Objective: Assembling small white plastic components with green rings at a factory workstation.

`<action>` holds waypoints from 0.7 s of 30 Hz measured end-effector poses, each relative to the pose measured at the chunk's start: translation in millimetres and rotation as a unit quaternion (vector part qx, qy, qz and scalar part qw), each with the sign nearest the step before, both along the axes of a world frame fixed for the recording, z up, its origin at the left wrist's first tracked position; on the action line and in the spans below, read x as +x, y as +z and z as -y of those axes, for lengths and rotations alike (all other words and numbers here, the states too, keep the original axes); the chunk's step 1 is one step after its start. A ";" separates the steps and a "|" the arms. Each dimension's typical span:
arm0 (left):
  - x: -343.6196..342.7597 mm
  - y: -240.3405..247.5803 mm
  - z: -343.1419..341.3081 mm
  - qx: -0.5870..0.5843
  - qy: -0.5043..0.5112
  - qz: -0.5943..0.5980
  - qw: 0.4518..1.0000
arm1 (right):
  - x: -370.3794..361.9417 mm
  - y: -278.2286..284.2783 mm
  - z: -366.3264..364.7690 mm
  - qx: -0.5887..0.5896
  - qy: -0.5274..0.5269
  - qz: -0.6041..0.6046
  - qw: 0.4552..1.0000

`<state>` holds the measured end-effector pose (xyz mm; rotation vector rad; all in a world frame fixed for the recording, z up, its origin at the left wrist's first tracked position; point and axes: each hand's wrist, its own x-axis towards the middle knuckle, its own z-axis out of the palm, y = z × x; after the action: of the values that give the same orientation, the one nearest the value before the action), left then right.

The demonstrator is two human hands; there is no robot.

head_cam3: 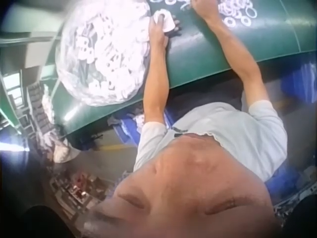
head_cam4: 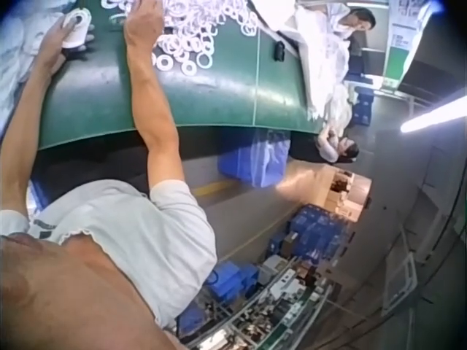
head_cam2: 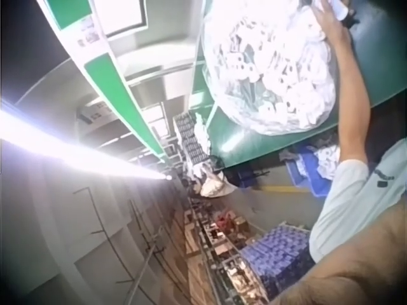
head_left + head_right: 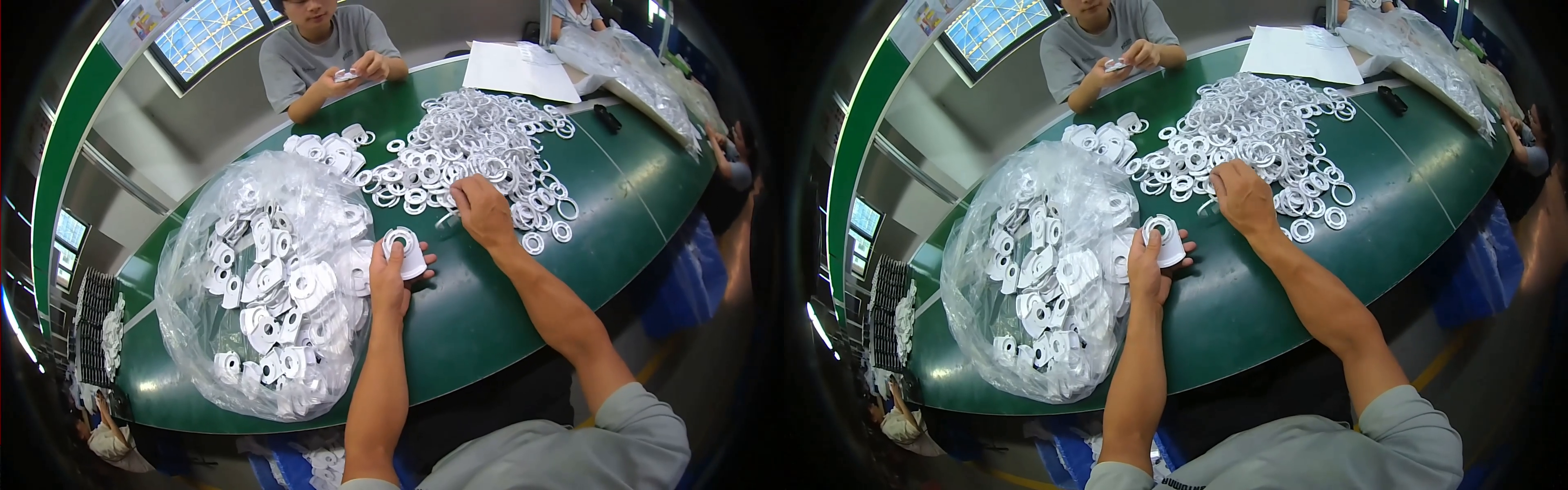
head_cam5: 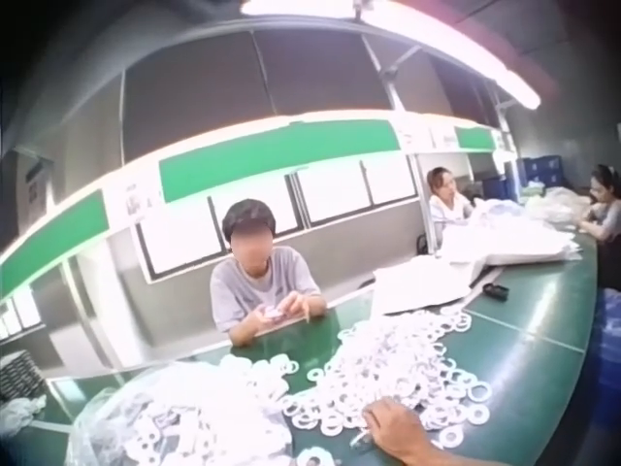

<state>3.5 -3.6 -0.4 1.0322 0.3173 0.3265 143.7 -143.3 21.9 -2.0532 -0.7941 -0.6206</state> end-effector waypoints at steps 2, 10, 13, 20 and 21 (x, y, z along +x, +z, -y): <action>0.9 1.0 2.0 0.001 -0.002 -0.001 1.000 | 0.1 1.6 0.5 -0.011 0.004 0.026 1.000; -2.4 -2.1 -0.1 -0.033 -0.016 0.003 0.999 | -30.2 16.6 -2.4 -0.001 0.055 0.039 0.998; -2.6 -0.9 -0.4 -0.119 -0.051 0.034 0.991 | -52.6 16.8 -1.0 -0.017 0.142 0.111 0.983; -4.3 -2.9 -8.5 -0.145 -0.004 0.084 0.986 | -62.4 11.9 -1.1 -0.070 0.187 0.139 0.970; -4.3 -1.6 -7.0 -0.170 -0.007 0.092 0.981 | -62.0 14.1 -0.8 -0.063 0.191 0.145 0.969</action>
<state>-0.8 3.3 -2.0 0.6634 0.1907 0.3385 81.7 -142.6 35.9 -1.8677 -1.3922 -0.6693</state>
